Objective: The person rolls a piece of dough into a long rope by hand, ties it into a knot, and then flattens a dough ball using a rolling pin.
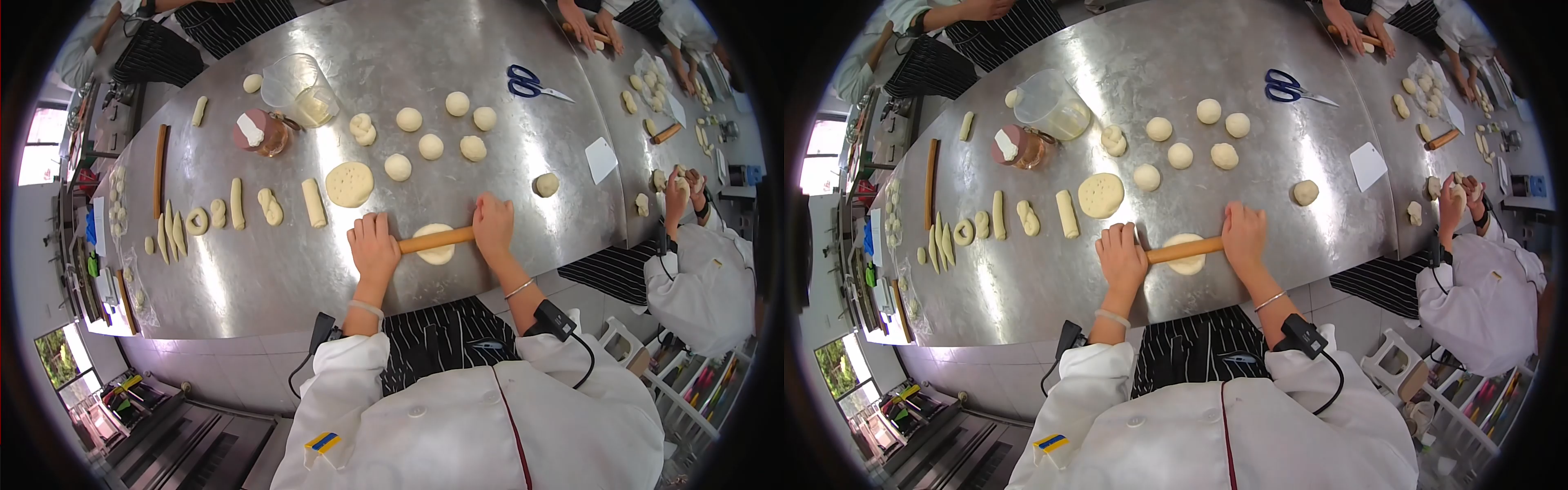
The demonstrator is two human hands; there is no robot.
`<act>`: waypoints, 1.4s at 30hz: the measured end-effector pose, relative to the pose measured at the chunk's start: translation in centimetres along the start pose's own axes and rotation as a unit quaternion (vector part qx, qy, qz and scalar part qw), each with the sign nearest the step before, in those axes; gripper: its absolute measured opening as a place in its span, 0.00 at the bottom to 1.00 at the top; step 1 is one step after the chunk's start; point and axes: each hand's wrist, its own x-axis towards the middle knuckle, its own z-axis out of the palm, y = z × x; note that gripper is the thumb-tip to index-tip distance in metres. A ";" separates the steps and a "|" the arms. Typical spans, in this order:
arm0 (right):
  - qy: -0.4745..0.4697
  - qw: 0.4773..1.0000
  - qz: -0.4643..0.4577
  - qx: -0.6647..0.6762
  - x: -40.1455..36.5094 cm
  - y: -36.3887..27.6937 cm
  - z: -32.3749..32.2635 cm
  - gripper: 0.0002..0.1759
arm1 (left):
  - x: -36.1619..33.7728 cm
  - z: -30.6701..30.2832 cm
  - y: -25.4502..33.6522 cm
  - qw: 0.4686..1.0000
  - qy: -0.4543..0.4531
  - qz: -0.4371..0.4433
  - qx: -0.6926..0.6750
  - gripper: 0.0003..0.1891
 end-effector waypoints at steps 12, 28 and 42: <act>0.039 0.999 -0.021 0.000 4.3 0.2 1.8 0.06 | 3.0 1.2 -1.0 0.996 0.072 0.040 -0.034 0.16; 0.093 0.988 -0.123 -0.014 9.8 -0.1 3.6 0.07 | 7.4 1.7 -1.9 0.988 0.127 0.083 0.007 0.11; 0.101 0.980 -0.166 0.041 10.3 -0.6 3.0 0.08 | 8.4 2.6 -2.6 0.974 0.159 0.151 0.057 0.13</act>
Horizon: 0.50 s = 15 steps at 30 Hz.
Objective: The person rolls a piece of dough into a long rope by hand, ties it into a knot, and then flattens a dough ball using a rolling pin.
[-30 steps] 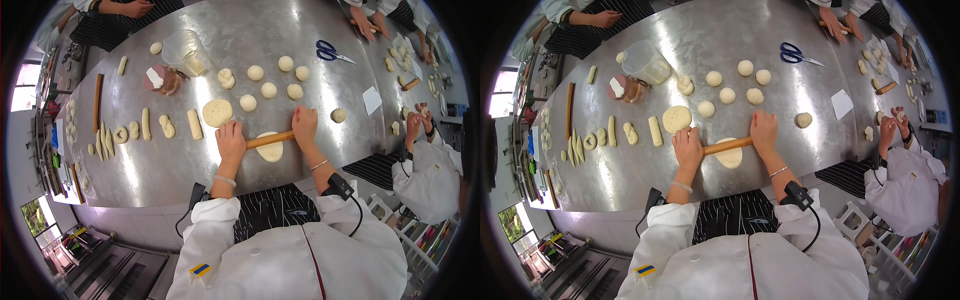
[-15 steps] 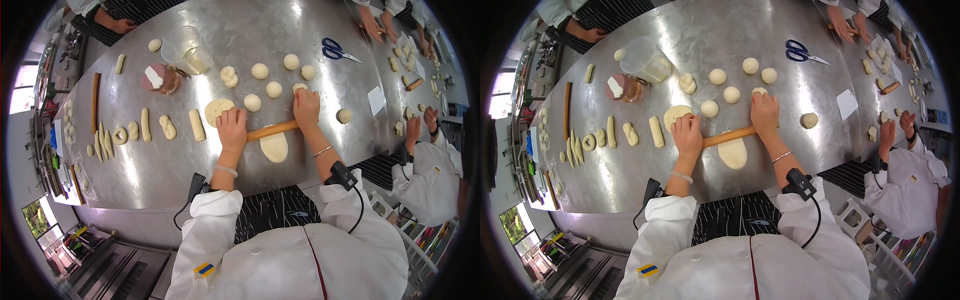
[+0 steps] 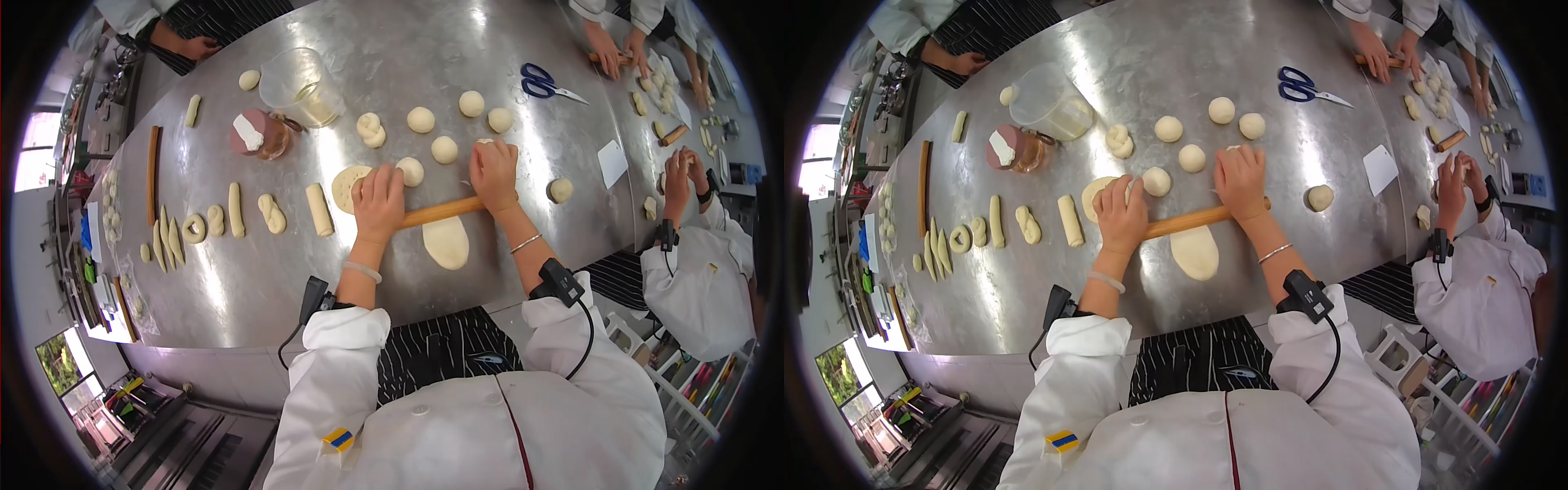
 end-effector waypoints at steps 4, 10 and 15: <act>0.001 0.998 0.053 -0.018 -2.2 -1.3 -1.1 0.15 | -1.9 -1.7 1.8 0.995 -0.084 -0.033 -0.035 0.23; -0.078 0.992 0.092 -0.042 -6.4 -3.5 -4.6 0.16 | -5.0 -4.6 4.7 0.973 -0.213 -0.093 -0.013 0.29; -0.111 0.984 0.138 -0.032 -10.1 -5.5 -7.1 0.09 | -7.9 -6.4 6.4 0.970 -0.221 -0.102 -0.021 0.25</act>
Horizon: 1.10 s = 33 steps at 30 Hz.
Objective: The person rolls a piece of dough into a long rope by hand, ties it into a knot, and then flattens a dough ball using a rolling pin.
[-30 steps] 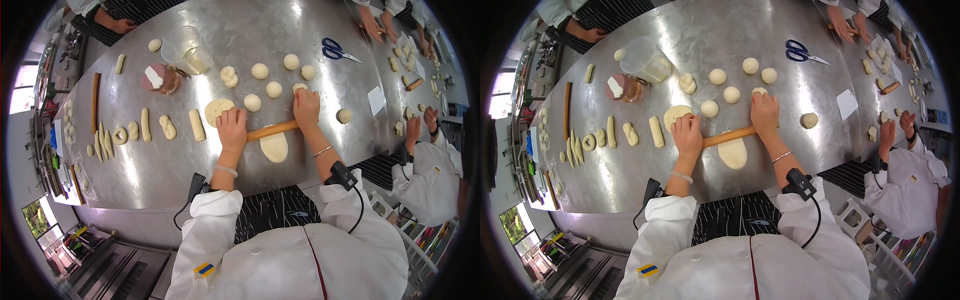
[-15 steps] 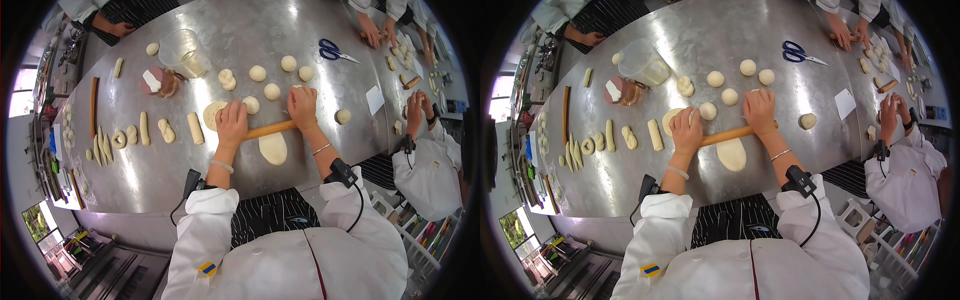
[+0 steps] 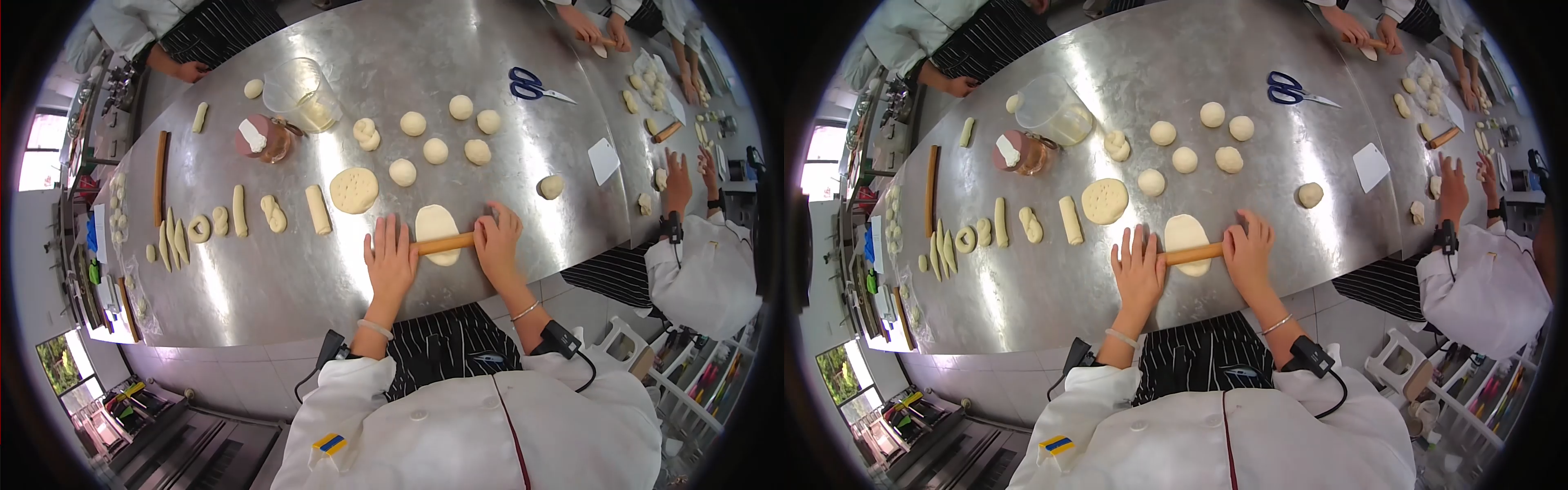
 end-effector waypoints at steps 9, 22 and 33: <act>0.004 0.998 0.034 0.047 -3.1 -0.2 -0.7 0.07 | -4.1 -0.2 0.5 0.992 -0.017 -0.079 -0.099 0.19; 0.080 0.997 -0.013 0.010 4.1 1.0 2.9 0.13 | 3.6 0.5 -0.3 0.994 0.027 -0.104 0.023 0.27; 0.115 0.993 -0.035 0.012 10.9 0.9 5.8 0.09 | 8.7 1.4 -2.3 0.988 0.109 -0.105 0.018 0.28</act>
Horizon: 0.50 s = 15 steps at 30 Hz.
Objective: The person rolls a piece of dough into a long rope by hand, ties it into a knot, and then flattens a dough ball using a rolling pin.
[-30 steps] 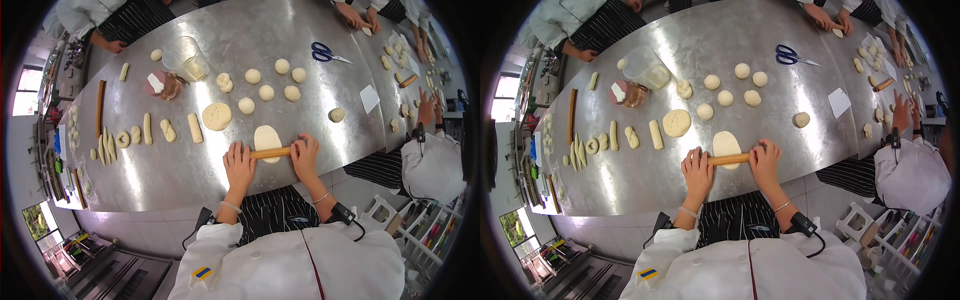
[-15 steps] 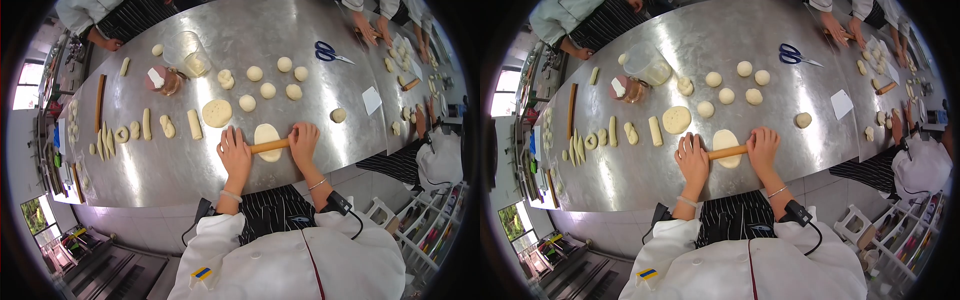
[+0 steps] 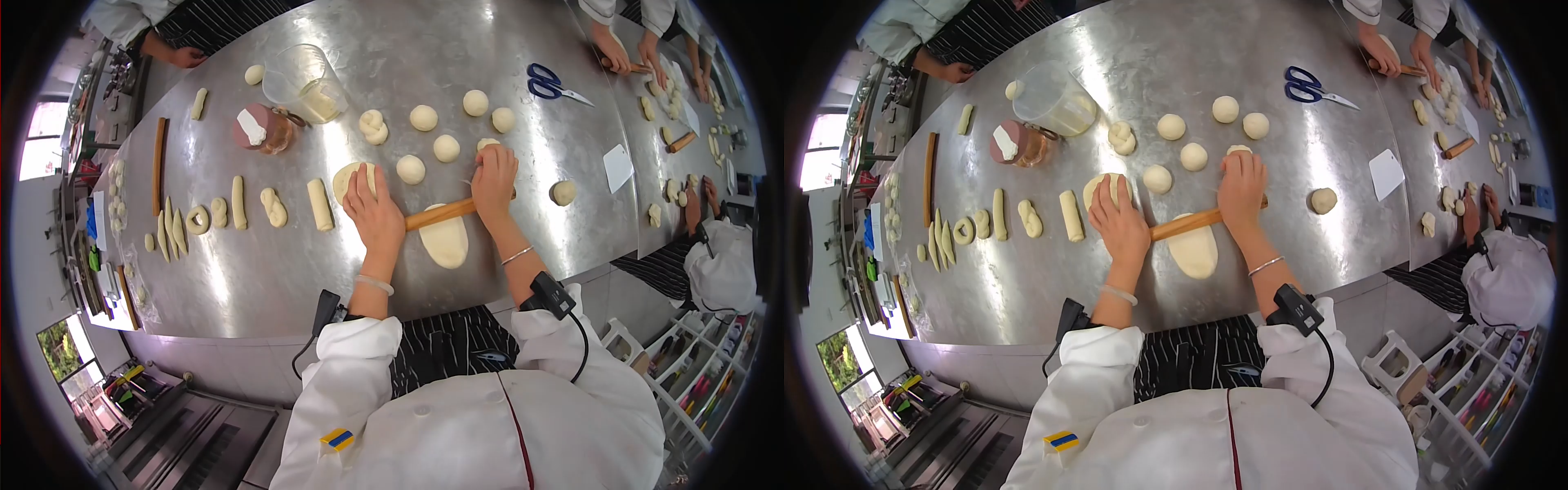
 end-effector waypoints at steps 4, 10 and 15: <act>0.014 0.999 -0.044 -0.016 1.3 0.3 1.3 0.07 | 1.5 1.0 -0.6 0.998 0.048 0.037 0.016 0.24; 0.004 0.995 -0.077 0.055 3.2 -0.5 1.0 0.06 | 1.6 0.7 -1.7 0.986 0.083 0.141 -0.019 0.17; -0.229 0.952 -0.170 0.108 2.6 1.1 -3.4 0.08 | -1.6 -2.4 -3.0 0.957 -0.103 0.254 -0.092 0.20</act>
